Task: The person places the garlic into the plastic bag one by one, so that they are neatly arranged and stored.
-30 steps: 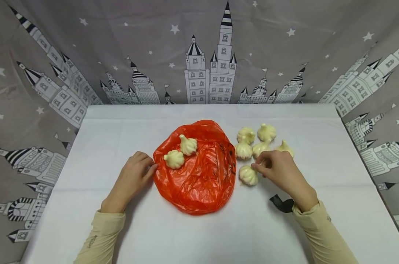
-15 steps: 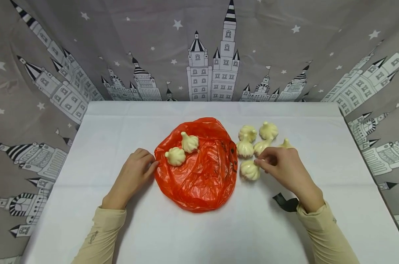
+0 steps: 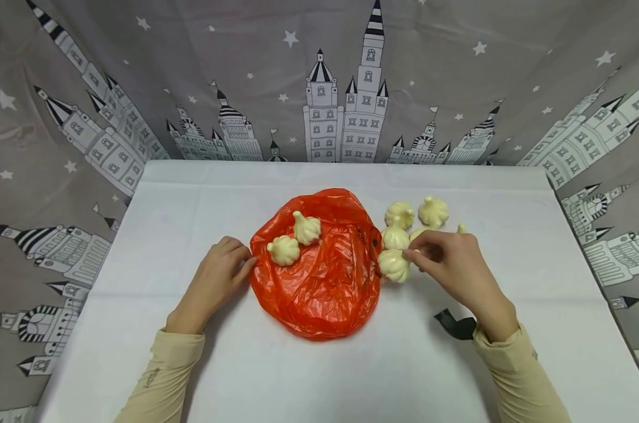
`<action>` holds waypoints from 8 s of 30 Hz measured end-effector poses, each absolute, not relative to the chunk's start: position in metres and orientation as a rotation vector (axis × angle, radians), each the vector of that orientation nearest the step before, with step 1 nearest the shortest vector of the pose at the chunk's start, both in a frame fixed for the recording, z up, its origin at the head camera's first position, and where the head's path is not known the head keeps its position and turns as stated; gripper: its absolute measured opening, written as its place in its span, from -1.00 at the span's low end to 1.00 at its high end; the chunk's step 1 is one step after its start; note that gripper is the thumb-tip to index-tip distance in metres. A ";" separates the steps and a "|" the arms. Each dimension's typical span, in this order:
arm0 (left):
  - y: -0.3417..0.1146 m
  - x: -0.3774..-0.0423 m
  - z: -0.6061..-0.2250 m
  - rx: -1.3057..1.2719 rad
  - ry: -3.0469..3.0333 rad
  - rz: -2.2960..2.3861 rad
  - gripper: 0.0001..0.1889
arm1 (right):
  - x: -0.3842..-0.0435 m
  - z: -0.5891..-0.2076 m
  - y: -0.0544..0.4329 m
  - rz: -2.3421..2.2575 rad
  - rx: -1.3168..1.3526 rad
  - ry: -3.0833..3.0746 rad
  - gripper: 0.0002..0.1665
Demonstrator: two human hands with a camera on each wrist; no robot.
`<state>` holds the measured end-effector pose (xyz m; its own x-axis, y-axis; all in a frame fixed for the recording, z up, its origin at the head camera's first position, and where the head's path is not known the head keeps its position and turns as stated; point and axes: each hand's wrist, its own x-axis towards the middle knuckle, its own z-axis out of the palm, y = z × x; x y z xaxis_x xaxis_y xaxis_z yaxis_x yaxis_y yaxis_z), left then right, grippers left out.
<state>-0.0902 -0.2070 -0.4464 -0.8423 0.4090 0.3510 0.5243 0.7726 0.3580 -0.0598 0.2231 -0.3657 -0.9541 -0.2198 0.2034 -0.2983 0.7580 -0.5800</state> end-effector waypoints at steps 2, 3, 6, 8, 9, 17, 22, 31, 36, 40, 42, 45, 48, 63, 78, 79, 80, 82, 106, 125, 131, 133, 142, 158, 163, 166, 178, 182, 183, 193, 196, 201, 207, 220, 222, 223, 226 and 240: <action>-0.207 -0.090 -0.446 -0.727 -2.716 -0.658 -0.88 | -0.061 -0.364 0.219 0.986 0.422 -2.832 -0.91; -0.207 -0.090 -0.446 -0.726 -2.716 -0.659 -0.88 | -0.062 -0.364 0.217 0.996 0.422 -2.838 -0.91; -0.206 -0.090 -0.447 -0.725 -2.725 -0.656 -0.87 | -0.063 -0.362 0.212 1.015 0.420 -2.866 -0.92; -0.206 -0.090 -0.448 -0.730 -2.727 -0.654 -0.87 | -0.063 -0.361 0.210 1.015 0.421 -2.877 -0.92; -0.207 -0.090 -0.448 -0.732 -2.727 -0.653 -0.87 | -0.063 -0.360 0.209 1.011 0.422 -2.878 -0.92; -0.207 -0.092 -0.449 -0.732 -2.716 -0.664 -0.87 | -0.069 -0.355 0.192 1.008 0.482 -2.847 -0.91; -0.207 -0.092 -0.449 -0.733 -2.719 -0.659 -0.89 | -0.076 -0.354 0.169 1.039 0.569 -2.870 -0.90; -0.208 -0.092 -0.451 -0.735 -2.715 -0.666 -0.85 | -0.086 -0.351 0.131 1.072 0.709 -2.897 -0.86; -0.208 -0.092 -0.451 -0.741 -2.713 -0.661 -0.86 | -0.090 -0.352 0.118 1.088 0.738 -2.909 -0.86; -0.208 -0.092 -0.451 -0.747 -2.705 -0.659 -0.86 | -0.092 -0.352 0.110 1.096 0.768 -2.924 -0.86; -0.208 -0.092 -0.452 -0.747 -2.703 -0.656 -0.86 | -0.092 -0.352 0.107 1.084 0.791 -2.930 -0.87; -0.208 -0.092 -0.452 -0.745 -2.703 -0.651 -0.86 | -0.093 -0.352 0.102 1.066 0.823 -2.936 -0.88; -0.209 -0.092 -0.452 -0.740 -2.708 -0.647 -0.86 | -0.093 -0.352 0.096 1.044 0.859 -2.937 -0.90; -0.208 -0.092 -0.451 -0.743 -2.711 -0.648 -0.87 | -0.088 -0.360 0.060 0.853 1.005 -3.015 -0.89; -0.209 -0.092 -0.449 -0.734 -2.706 -0.657 -0.85 | -0.083 -0.386 0.034 0.835 1.023 -2.984 -0.79; -0.209 -0.092 -0.449 -0.734 -2.707 -0.658 -0.85 | -0.082 -0.387 0.033 0.835 1.023 -2.987 -0.76; -0.209 -0.092 -0.449 -0.734 -2.706 -0.660 -0.85 | -0.082 -0.389 0.033 0.832 1.019 -2.987 -0.73; -0.209 -0.091 -0.449 -0.736 -2.704 -0.664 -0.85 | -0.082 -0.391 0.032 0.824 1.006 -2.987 -0.69; -0.207 -0.093 -0.447 -0.733 -2.749 -0.642 -0.86 | -0.083 -0.393 0.041 0.790 0.925 -2.991 -0.59; -0.207 -0.092 -0.448 -0.744 -2.721 -0.643 -0.85 | -0.082 -0.376 0.077 0.904 0.808 -2.959 -0.66; -0.207 -0.091 -0.447 -0.732 -2.722 -0.640 -0.84 | -0.084 -0.373 0.102 0.910 0.712 -2.935 -0.66; -0.207 -0.091 -0.447 -0.727 -2.729 -0.643 -0.85 | -0.084 -0.372 0.110 0.914 0.686 -2.925 -0.67; -0.206 -0.091 -0.448 -0.722 -2.731 -0.647 -0.87 | -0.085 -0.372 0.150 0.956 0.597 -2.881 -0.72; -0.206 -0.091 -0.447 -0.729 -2.731 -0.639 -0.86 | -0.078 -0.370 0.214 0.979 0.388 -2.803 -0.76; -0.207 -0.090 -0.446 -0.720 -2.741 -0.639 -0.87 | -0.072 -0.372 0.234 0.927 0.335 -2.766 -0.81; -0.206 -0.090 -0.445 -0.717 -2.743 -0.645 -0.87 | -0.069 -0.373 0.246 0.877 0.315 -2.748 -0.82; -0.206 -0.090 -0.445 -0.723 -2.747 -0.635 -0.86 | -0.064 -0.369 0.302 0.799 0.156 -2.671 -0.78; -0.206 -0.090 -0.445 -0.723 -2.750 -0.635 -0.87 | -0.067 -0.371 0.306 0.816 0.123 -2.684 -0.78; -0.206 -0.090 -0.444 -0.721 -2.751 -0.636 -0.87 | -0.068 -0.372 0.308 0.821 0.118 -2.687 -0.78; -0.205 -0.091 -0.445 -0.731 -2.748 -0.632 -0.86 | -0.078 -0.389 0.319 0.859 0.037 -2.658 -0.73; -0.205 -0.091 -0.446 -0.730 -2.749 -0.628 -0.86 | -0.082 -0.397 0.319 0.891 0.015 -2.650 -0.69; -0.206 -0.091 -0.446 -0.726 -2.747 -0.623 -0.86 | -0.089 -0.407 0.318 0.878 0.008 -2.676 -0.72; -0.206 -0.091 -0.446 -0.727 -2.751 -0.627 -0.87 | -0.089 -0.414 0.318 0.849 0.011 -2.669 -0.75; -0.205 -0.092 -0.446 -0.733 -2.733 -0.632 -0.87 | -0.089 -0.412 0.318 0.801 0.026 -2.624 -0.77; -0.205 -0.092 -0.446 -0.733 -2.732 -0.633 -0.87 | -0.088 -0.410 0.318 0.794 0.030 -2.616 -0.76; -0.205 -0.092 -0.447 -0.733 -2.732 -0.633 -0.87 | -0.087 -0.409 0.318 0.791 0.029 -2.612 -0.75; -0.206 -0.092 -0.447 -0.733 -2.734 -0.632 -0.86 | -0.086 -0.401 0.318 0.791 0.003 -2.604 -0.74; -0.204 -0.094 -0.446 -0.736 -2.732 -0.647 -0.87 | -0.086 -0.365 0.315 0.850 -0.094 -2.509 -0.77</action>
